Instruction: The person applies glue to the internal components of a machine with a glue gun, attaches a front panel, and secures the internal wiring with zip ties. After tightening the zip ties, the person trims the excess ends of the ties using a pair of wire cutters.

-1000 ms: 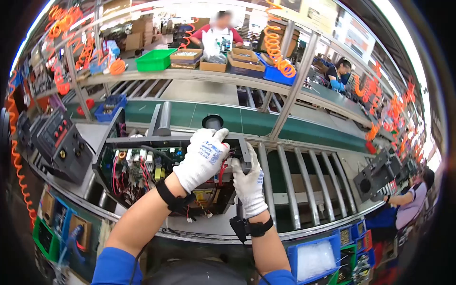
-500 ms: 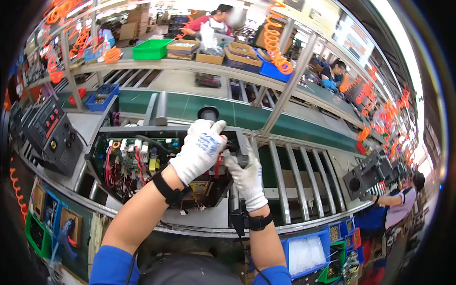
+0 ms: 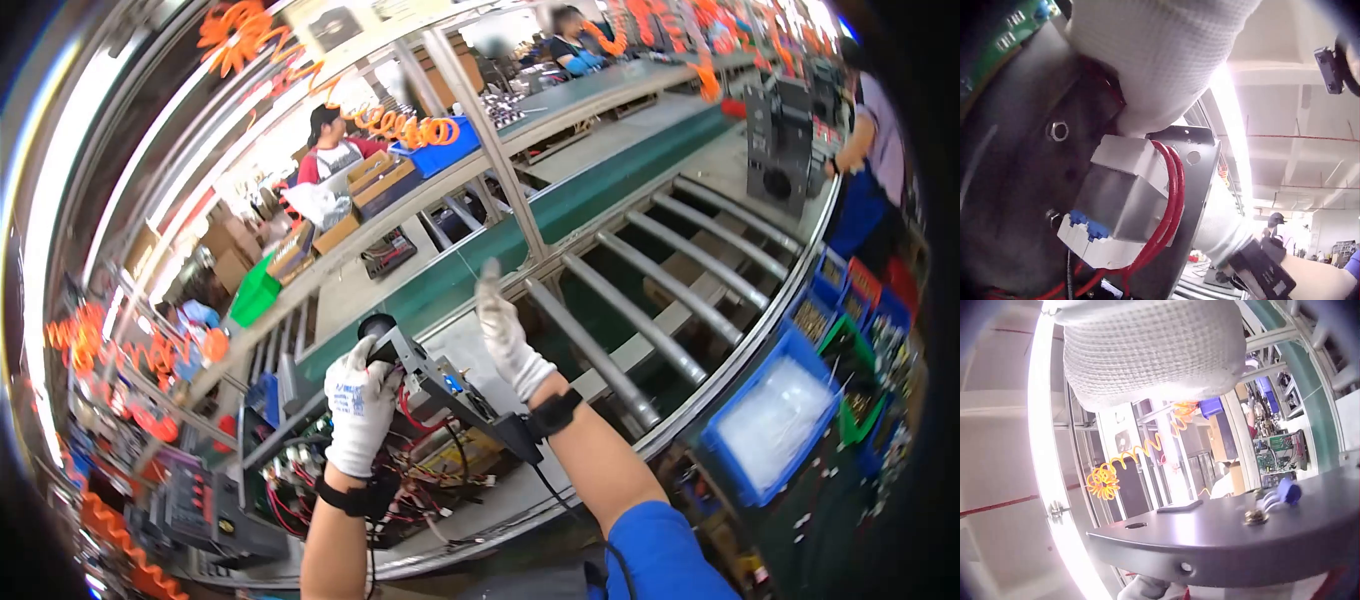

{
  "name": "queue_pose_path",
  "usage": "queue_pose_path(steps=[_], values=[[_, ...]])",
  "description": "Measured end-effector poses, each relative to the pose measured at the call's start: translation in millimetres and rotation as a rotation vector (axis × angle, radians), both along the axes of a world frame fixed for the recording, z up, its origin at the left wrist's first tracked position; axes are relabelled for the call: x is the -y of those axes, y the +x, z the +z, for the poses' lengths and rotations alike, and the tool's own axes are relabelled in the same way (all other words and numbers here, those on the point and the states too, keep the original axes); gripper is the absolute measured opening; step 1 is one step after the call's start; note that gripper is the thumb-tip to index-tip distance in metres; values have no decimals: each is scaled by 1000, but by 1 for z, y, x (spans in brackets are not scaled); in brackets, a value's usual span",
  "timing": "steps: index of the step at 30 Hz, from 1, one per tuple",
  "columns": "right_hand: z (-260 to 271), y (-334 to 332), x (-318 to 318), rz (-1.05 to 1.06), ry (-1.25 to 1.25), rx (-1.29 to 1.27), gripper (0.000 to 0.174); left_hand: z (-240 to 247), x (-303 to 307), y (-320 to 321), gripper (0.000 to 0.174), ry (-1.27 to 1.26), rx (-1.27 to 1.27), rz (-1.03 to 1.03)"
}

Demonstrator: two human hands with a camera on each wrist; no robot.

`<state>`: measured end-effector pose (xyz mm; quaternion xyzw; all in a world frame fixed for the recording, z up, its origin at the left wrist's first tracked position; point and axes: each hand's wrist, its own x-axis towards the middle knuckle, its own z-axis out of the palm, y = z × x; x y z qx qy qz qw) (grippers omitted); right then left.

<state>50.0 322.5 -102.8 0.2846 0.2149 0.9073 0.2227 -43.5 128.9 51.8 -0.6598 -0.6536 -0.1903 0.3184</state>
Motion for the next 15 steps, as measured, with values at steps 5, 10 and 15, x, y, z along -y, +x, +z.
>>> queue_pose_path(steps=[5, 10, 15], values=[[34, -47, 23, 681, -207, -478, 49, 0, 1, 1, 17, -60, 24, 19], [27, -68, 24, 871, -489, -617, 56, -4, 3, -4, 19, -93, 31, 8], [34, -44, 23, 744, -352, -688, 52, -3, 3, -5, 17, -97, 27, 32]])
